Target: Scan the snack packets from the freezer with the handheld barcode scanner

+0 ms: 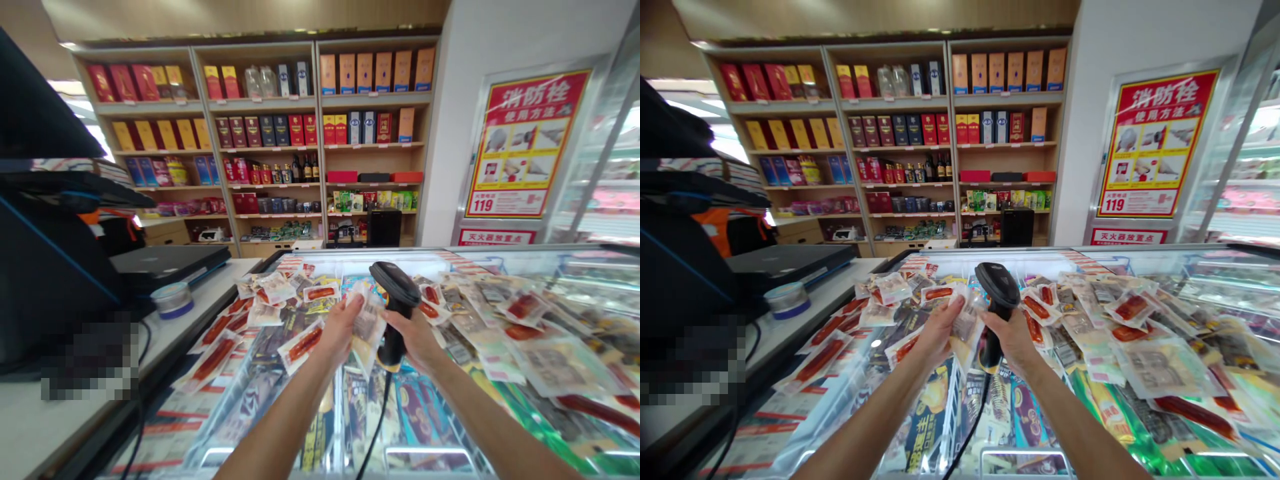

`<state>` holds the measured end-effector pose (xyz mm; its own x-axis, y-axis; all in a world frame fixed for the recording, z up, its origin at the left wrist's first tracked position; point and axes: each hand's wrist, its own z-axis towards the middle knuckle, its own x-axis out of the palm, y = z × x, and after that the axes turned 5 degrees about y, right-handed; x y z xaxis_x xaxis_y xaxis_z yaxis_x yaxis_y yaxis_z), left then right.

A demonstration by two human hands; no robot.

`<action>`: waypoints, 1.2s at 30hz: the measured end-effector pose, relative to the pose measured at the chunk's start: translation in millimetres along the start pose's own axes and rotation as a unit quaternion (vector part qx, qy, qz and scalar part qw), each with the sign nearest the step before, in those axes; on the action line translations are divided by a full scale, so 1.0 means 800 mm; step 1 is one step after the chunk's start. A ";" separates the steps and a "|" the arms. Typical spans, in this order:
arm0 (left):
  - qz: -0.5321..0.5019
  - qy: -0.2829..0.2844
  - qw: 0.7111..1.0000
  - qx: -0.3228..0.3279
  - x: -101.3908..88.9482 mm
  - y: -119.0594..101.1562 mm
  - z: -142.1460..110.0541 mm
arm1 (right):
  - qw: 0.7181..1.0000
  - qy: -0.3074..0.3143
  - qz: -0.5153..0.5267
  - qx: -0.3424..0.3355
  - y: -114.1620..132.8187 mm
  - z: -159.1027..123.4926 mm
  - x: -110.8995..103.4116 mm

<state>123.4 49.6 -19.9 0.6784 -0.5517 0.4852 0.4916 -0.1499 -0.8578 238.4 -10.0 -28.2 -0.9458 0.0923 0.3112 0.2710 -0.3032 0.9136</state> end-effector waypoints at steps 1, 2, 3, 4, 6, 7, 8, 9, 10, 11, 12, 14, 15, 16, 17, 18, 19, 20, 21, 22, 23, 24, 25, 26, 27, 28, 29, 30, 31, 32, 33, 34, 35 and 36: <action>0.022 -0.031 0.999 0.037 -0.010 -0.003 0.005 | 1.000 0.003 0.006 0.013 0.004 -0.004 -0.001; 0.044 -0.067 0.994 0.076 -0.023 -0.006 0.010 | 0.999 0.009 0.022 0.027 0.009 -0.009 -0.001; 0.065 -0.101 0.986 0.113 -0.037 -0.009 0.015 | 0.998 0.019 0.047 0.041 0.012 -0.014 -0.001; 0.085 -0.131 0.977 0.146 -0.051 -0.012 0.020 | 0.995 0.032 0.078 0.058 0.015 -0.020 0.000; 0.123 -0.182 0.956 0.195 -0.077 -0.016 0.026 | 0.984 0.060 0.134 0.105 0.016 -0.031 0.005; 0.140 -0.204 0.946 0.208 -0.087 -0.017 0.028 | 0.977 0.073 0.154 0.132 0.016 -0.036 0.008; 0.152 -0.220 0.939 0.215 -0.095 -0.018 0.029 | 0.970 0.083 0.167 0.155 0.014 -0.039 0.011; 0.158 -0.231 0.935 0.218 -0.100 -0.018 0.031 | 0.965 0.090 0.176 0.171 0.012 -0.042 0.014; 0.158 -0.234 0.934 0.221 -0.103 -0.017 0.032 | 0.962 0.095 0.182 0.183 0.011 -0.044 0.016; 0.154 -0.232 0.934 0.223 -0.104 -0.017 0.033 | 0.959 0.097 0.187 0.189 0.009 -0.044 0.018; 0.148 -0.227 0.936 0.225 -0.104 -0.016 0.034 | 0.958 0.099 0.190 0.193 0.008 -0.045 0.019; 0.140 -0.222 0.937 0.229 -0.102 -0.015 0.036 | 0.956 0.102 0.193 0.194 0.008 -0.044 0.019; 0.141 -0.220 0.938 0.229 -0.101 -0.014 0.036 | 0.956 0.102 0.193 0.193 0.009 -0.044 0.019; 0.144 -0.218 0.938 0.229 -0.100 -0.014 0.036 | 0.957 0.102 0.191 0.192 0.010 -0.045 0.019; 0.149 -0.217 0.937 0.229 -0.100 -0.013 0.037 | 0.958 0.101 0.189 0.190 0.011 -0.045 0.019; 0.154 -0.215 0.937 0.230 -0.099 -0.013 0.036 | 0.959 0.100 0.186 0.188 0.013 -0.045 0.019; 0.159 -0.217 0.935 0.231 -0.098 -0.013 0.036 | 0.960 0.099 0.183 0.188 0.014 -0.046 0.018; 0.165 -0.222 0.933 0.231 -0.097 -0.014 0.036 | 0.960 0.097 0.182 0.188 0.014 -0.046 0.018; 0.172 -0.231 0.930 0.230 -0.096 -0.014 0.035 | 0.961 0.095 0.181 0.187 0.015 -0.047 0.019; 0.181 -0.240 0.926 0.228 -0.095 -0.014 0.035 | 0.962 0.091 0.180 0.184 0.015 -0.047 0.019; 0.190 -0.247 0.923 0.225 -0.093 -0.015 0.034 | 0.963 0.086 0.179 0.183 0.015 -0.047 0.019; 0.200 -0.251 0.921 0.222 -0.092 -0.015 0.033 | 0.964 0.082 0.176 0.182 0.015 -0.046 0.019; 0.209 -0.254 0.918 0.220 -0.091 -0.016 0.033 | 0.965 0.079 0.174 0.182 0.015 -0.046 0.019; 0.217 -0.254 0.917 0.217 -0.091 -0.016 0.032 | 0.965 0.078 0.171 0.183 0.014 -0.045 0.019; 0.223 -0.255 0.916 0.215 -0.091 -0.016 0.032 | 0.965 0.078 0.170 0.185 0.014 -0.045 0.020; 0.228 -0.254 0.915 0.213 -0.091 -0.016 0.031 | 0.964 0.079 0.172 0.186 0.013 -0.044 0.020; 0.232 -0.253 0.915 0.210 -0.090 -0.016 0.030 | 0.963 0.080 0.174 0.187 0.013 -0.043 0.020; 0.233 -0.251 0.916 0.208 -0.090 -0.016 0.030 | 0.963 0.081 0.177 0.188 0.013 -0.042 0.020; 0.233 -0.248 0.918 0.205 -0.090 -0.016 0.029 | 0.962 0.082 0.181 0.188 0.012 -0.042 0.019; 0.232 -0.245 0.919 0.202 -0.089 -0.016 0.029 | 0.961 0.082 0.184 0.188 0.012 -0.042 0.019; 0.231 -0.243 0.921 0.199 -0.088 -0.015 0.028 | 0.960 0.081 0.188 0.190 0.011 -0.041 0.018; 0.230 -0.242 0.922 0.196 -0.087 -0.014 0.028 | 0.959 0.082 0.190 0.193 0.011 -0.041 0.017; 0.229 -0.241 0.923 0.195 -0.086 -0.014 0.029 | 0.958 0.082 0.194 0.197 0.010 -0.041 0.016; 0.229 -0.241 0.923 0.195 -0.085 -0.013 0.029 | 0.956 0.083 0.197 0.202 0.009 -0.041 0.015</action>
<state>84.8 108.1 -40.1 0.9817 -0.0416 0.1860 0.1881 0.3674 -0.9108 222.9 -42.3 -26.2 -0.7625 -0.1152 0.6367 0.6270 0.1113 0.7710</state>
